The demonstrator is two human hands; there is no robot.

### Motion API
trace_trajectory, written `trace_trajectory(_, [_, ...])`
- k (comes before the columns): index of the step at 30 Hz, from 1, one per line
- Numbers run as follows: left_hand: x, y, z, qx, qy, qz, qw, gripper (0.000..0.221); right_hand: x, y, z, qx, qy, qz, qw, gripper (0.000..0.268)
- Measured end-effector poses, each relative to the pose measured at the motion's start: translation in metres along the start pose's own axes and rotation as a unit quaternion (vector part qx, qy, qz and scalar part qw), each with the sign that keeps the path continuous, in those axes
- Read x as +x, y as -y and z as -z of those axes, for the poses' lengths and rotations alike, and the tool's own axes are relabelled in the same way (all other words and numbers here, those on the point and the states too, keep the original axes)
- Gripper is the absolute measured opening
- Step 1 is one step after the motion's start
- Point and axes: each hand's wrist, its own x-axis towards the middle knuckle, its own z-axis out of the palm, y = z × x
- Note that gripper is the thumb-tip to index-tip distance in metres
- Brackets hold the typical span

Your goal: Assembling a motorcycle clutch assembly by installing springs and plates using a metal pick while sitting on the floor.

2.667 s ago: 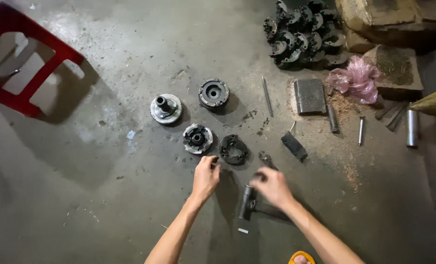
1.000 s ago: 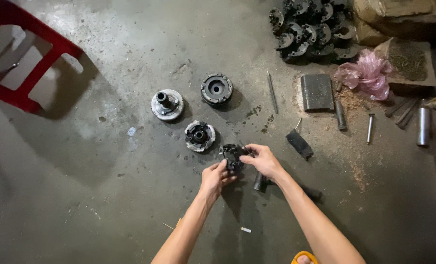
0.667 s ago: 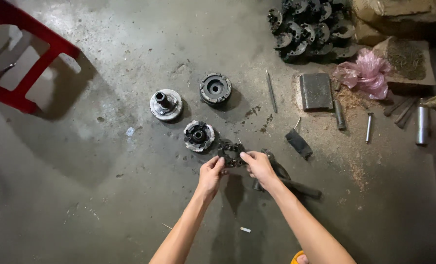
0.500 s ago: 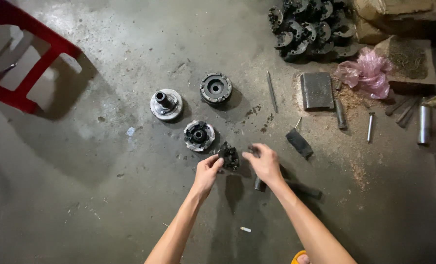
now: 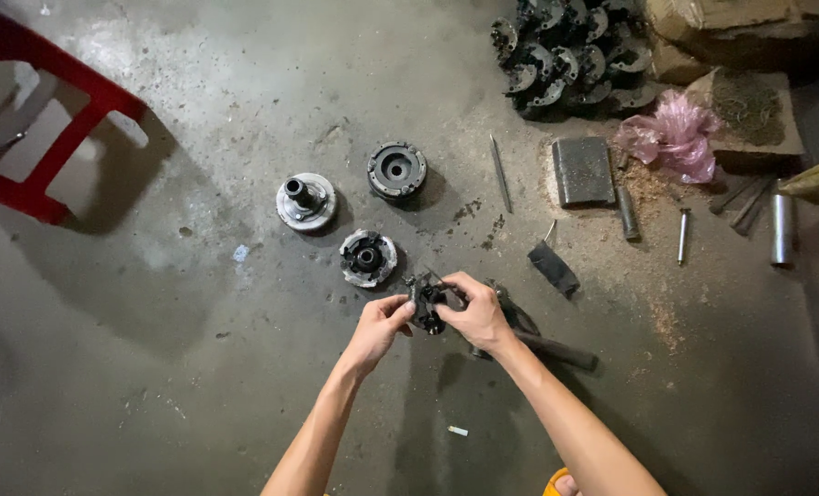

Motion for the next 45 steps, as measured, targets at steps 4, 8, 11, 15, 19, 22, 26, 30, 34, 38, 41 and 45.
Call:
trace_trajectory(4, [-0.005,-0.009,0.002,-0.034,-0.001,0.036,0.999,0.034,-0.003,0.009,0.001,0.011,-0.026,-0.014,1.0,0.032])
trace_trajectory(8, [0.007,0.012,0.005,-0.021,-0.007,0.031,0.999,0.034,0.0,0.008,-0.009,0.032,0.005,0.026,0.999,0.048])
trace_trajectory(11, [0.003,0.004,0.007,0.014,0.008,0.029,0.999,0.033,0.003,0.025,-0.009,-0.007,-0.021,0.038,0.999,0.044])
trace_trajectory(15, [-0.001,-0.005,0.009,-0.005,-0.002,0.034,0.999,0.035,0.0,0.024,-0.007,-0.029,-0.044,0.029,0.998,0.029])
trace_trajectory(19, [-0.013,-0.02,0.006,-0.045,-0.023,0.052,0.997,0.038,0.001,0.03,0.0,-0.015,-0.037,0.039,0.998,0.021])
trace_trajectory(22, [-0.015,-0.016,0.004,-0.104,-0.027,0.078,0.991,0.04,-0.001,0.047,0.003,-0.033,-0.027,0.079,0.996,0.02])
trace_trajectory(26, [-0.004,0.007,0.017,0.255,-0.051,0.011,0.966,0.036,-0.011,0.054,0.0,-0.075,0.0,0.096,0.993,0.019])
trace_trajectory(30, [-0.022,-0.032,-0.005,0.478,-0.098,-0.153,0.859,0.024,-0.016,0.03,-0.006,-0.09,-0.006,0.089,0.992,0.017])
trace_trajectory(34, [-0.006,-0.019,0.007,0.187,-0.008,-0.017,0.982,0.03,-0.012,0.007,0.003,0.038,-0.007,-0.027,0.999,0.021])
trace_trajectory(38, [0.004,0.012,-0.001,-0.185,0.026,0.169,0.968,0.043,-0.011,0.025,0.013,0.041,0.005,-0.034,0.999,0.024])
trace_trajectory(41, [-0.006,-0.011,-0.006,0.333,-0.035,0.015,0.942,0.028,-0.012,0.001,0.003,-0.052,-0.007,0.035,0.998,0.025])
trace_trajectory(45, [-0.016,-0.033,-0.012,0.397,-0.074,-0.069,0.912,0.025,-0.023,-0.005,-0.009,-0.073,-0.018,0.036,0.997,0.022])
